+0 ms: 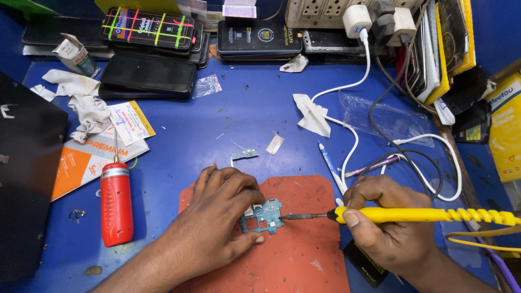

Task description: The person holds a phone motherboard steady on a red mat with one hand while using a yellow soldering iron with the other, touching the iron tip to points on the board to solder components. They occasionally reposition the board and continue soldering different spots on it.

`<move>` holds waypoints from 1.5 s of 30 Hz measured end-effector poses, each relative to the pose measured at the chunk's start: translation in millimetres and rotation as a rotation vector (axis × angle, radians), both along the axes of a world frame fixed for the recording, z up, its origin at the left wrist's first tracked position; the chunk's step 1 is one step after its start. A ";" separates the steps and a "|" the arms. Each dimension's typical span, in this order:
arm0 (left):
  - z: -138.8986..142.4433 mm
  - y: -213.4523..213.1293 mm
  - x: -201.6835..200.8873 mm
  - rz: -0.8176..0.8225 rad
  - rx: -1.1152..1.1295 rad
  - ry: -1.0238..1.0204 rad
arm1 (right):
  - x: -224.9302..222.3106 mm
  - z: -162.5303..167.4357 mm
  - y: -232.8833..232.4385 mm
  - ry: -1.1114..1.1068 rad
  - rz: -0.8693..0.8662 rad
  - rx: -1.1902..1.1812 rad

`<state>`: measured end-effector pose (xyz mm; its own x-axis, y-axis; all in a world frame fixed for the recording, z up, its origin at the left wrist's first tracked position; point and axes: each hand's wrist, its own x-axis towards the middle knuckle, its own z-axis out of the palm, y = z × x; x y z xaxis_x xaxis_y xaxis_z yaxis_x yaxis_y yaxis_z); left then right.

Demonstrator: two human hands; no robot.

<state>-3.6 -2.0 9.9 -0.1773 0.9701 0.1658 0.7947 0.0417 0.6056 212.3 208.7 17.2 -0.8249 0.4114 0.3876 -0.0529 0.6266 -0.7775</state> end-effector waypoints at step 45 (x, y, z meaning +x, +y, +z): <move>0.7 0.9 -0.1 -0.002 -0.009 -0.009 | 1.0 -2.1 0.4 0.008 0.015 -0.025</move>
